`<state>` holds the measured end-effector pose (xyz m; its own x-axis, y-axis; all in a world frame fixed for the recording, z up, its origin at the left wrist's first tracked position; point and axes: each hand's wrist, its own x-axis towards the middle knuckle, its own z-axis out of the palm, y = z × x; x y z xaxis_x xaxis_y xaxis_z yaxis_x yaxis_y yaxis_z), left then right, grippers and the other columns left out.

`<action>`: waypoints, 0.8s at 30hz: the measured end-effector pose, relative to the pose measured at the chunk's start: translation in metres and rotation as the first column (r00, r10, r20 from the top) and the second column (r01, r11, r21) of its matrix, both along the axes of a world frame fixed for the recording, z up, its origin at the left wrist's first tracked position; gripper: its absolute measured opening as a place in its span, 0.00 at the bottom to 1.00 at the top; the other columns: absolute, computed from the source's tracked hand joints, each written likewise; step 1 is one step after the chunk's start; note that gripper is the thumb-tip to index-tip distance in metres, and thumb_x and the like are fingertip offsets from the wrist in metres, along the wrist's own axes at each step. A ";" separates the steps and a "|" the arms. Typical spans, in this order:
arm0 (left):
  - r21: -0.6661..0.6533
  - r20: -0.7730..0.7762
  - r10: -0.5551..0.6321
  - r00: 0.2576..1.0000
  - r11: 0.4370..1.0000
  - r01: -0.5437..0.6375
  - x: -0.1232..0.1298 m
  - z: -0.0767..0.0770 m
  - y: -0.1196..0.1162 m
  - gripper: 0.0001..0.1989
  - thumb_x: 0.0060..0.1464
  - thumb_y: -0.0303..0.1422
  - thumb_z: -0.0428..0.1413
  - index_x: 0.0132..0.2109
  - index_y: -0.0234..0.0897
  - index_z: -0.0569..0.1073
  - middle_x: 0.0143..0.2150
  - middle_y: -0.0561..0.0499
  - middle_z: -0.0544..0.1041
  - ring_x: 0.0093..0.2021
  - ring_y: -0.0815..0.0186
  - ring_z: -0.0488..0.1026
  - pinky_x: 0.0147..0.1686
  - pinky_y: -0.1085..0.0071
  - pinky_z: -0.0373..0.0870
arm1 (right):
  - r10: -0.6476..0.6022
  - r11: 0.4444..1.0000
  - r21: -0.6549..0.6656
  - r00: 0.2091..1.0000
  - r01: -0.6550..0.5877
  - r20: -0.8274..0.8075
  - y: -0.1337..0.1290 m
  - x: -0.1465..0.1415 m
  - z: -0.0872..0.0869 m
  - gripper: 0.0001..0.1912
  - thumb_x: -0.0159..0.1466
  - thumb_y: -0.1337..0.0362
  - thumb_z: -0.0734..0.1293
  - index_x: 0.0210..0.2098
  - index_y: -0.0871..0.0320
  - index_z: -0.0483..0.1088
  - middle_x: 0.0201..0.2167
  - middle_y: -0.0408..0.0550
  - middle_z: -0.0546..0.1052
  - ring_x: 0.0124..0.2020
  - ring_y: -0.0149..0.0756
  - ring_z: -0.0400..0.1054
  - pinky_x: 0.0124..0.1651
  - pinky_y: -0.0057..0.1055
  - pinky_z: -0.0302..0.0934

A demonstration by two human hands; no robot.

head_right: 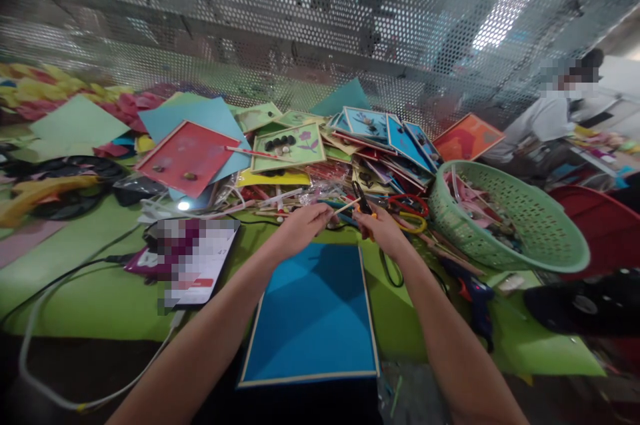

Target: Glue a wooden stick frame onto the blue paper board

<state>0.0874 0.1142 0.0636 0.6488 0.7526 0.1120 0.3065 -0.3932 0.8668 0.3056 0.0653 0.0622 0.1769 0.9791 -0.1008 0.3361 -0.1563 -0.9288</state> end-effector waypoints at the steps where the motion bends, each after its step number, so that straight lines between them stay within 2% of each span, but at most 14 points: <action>1: -0.005 0.003 -0.001 1.000 1.000 0.001 0.000 0.000 0.000 0.15 0.72 0.35 0.47 0.42 0.38 0.77 0.31 0.49 0.75 0.30 0.63 0.69 0.31 0.69 0.63 | -0.010 1.000 -0.006 1.000 0.010 0.012 0.000 -0.001 0.000 0.23 0.54 0.42 0.72 0.32 0.55 0.71 0.16 0.38 0.68 0.17 0.31 0.58 0.23 0.31 0.51; 5: -0.014 0.012 -0.006 1.000 1.000 0.006 0.000 -0.002 0.002 0.15 0.72 0.34 0.47 0.43 0.37 0.77 0.31 0.49 0.74 0.30 0.64 0.69 0.31 0.70 0.62 | -0.043 0.999 -0.006 0.995 0.044 0.092 0.001 0.002 -0.002 0.25 0.54 0.38 0.70 0.31 0.55 0.71 0.16 0.38 0.67 0.16 0.31 0.57 0.23 0.32 0.52; 8: -0.008 0.003 0.003 1.000 1.000 -0.003 -0.001 -0.002 0.005 0.15 0.72 0.35 0.47 0.44 0.37 0.77 0.32 0.49 0.75 0.29 0.65 0.69 0.29 0.70 0.61 | -0.102 0.995 0.031 0.973 0.097 0.207 0.003 0.013 -0.003 0.27 0.57 0.37 0.67 0.36 0.55 0.73 0.19 0.41 0.70 0.20 0.35 0.62 0.27 0.34 0.57; 10: 0.002 -0.020 0.008 1.000 1.000 -0.008 -0.002 0.000 0.005 0.15 0.72 0.35 0.47 0.44 0.37 0.77 0.32 0.49 0.76 0.29 0.64 0.70 0.29 0.69 0.62 | -0.169 0.985 0.077 0.931 0.152 0.323 0.004 0.024 -0.001 0.28 0.58 0.37 0.68 0.42 0.55 0.74 0.26 0.45 0.75 0.27 0.40 0.68 0.34 0.36 0.61; 12: 0.014 -0.056 0.002 0.998 1.000 -0.002 -0.003 0.002 0.003 0.14 0.72 0.35 0.48 0.43 0.37 0.77 0.32 0.49 0.77 0.30 0.63 0.72 0.29 0.69 0.63 | -0.239 0.971 0.128 0.868 0.203 0.435 0.006 0.033 0.001 0.28 0.57 0.41 0.71 0.47 0.55 0.74 0.38 0.52 0.79 0.39 0.49 0.72 0.46 0.42 0.63; 14: 0.030 -0.097 -0.022 0.995 0.999 0.025 -0.002 0.005 0.000 0.13 0.72 0.36 0.49 0.43 0.37 0.76 0.33 0.48 0.79 0.31 0.62 0.74 0.29 0.69 0.64 | -0.294 0.956 0.180 0.771 0.233 0.565 0.008 0.039 0.002 0.30 0.57 0.44 0.73 0.52 0.56 0.74 0.49 0.60 0.78 0.51 0.58 0.71 0.55 0.49 0.59; 15: 0.043 -0.118 -0.038 0.992 0.998 0.043 -0.002 0.006 -0.002 0.12 0.72 0.36 0.50 0.43 0.38 0.76 0.34 0.49 0.80 0.31 0.62 0.75 0.30 0.68 0.65 | -0.310 0.951 0.205 0.694 0.233 0.649 0.010 0.041 0.001 0.32 0.58 0.45 0.73 0.55 0.57 0.73 0.53 0.63 0.76 0.54 0.61 0.69 0.58 0.51 0.57; 17: 0.081 -0.164 -0.067 0.984 0.993 0.081 0.000 0.007 -0.006 0.11 0.71 0.34 0.51 0.43 0.38 0.77 0.38 0.48 0.82 0.35 0.61 0.77 0.33 0.68 0.67 | -0.314 0.948 0.242 0.492 0.206 0.812 0.014 0.042 -0.003 0.34 0.62 0.44 0.70 0.61 0.58 0.70 0.56 0.67 0.74 0.58 0.64 0.66 0.59 0.54 0.56; 19: 0.129 -0.214 -0.090 0.973 0.984 0.119 0.003 0.006 -0.008 0.10 0.69 0.32 0.53 0.42 0.38 0.79 0.42 0.47 0.83 0.40 0.59 0.78 0.37 0.67 0.69 | -0.286 0.956 0.249 0.304 0.153 0.909 0.019 0.042 -0.009 0.36 0.66 0.42 0.67 0.64 0.60 0.67 0.55 0.69 0.74 0.57 0.65 0.66 0.58 0.55 0.57; 21: 0.168 -0.270 -0.110 0.957 0.973 0.159 0.007 0.005 -0.010 0.10 0.68 0.31 0.54 0.41 0.37 0.80 0.45 0.46 0.83 0.44 0.58 0.79 0.41 0.66 0.70 | -0.268 0.962 0.249 0.225 0.109 0.937 0.026 0.043 -0.017 0.37 0.66 0.40 0.66 0.63 0.61 0.68 0.54 0.68 0.74 0.56 0.64 0.66 0.58 0.54 0.57; 24: 0.207 -0.355 -0.118 0.927 0.957 0.201 0.011 0.001 -0.011 0.10 0.66 0.30 0.54 0.42 0.37 0.82 0.50 0.45 0.83 0.49 0.56 0.79 0.46 0.66 0.72 | -0.267 0.964 0.258 0.215 0.069 0.940 0.032 0.046 -0.026 0.37 0.66 0.40 0.67 0.63 0.61 0.69 0.54 0.67 0.74 0.55 0.63 0.66 0.59 0.54 0.57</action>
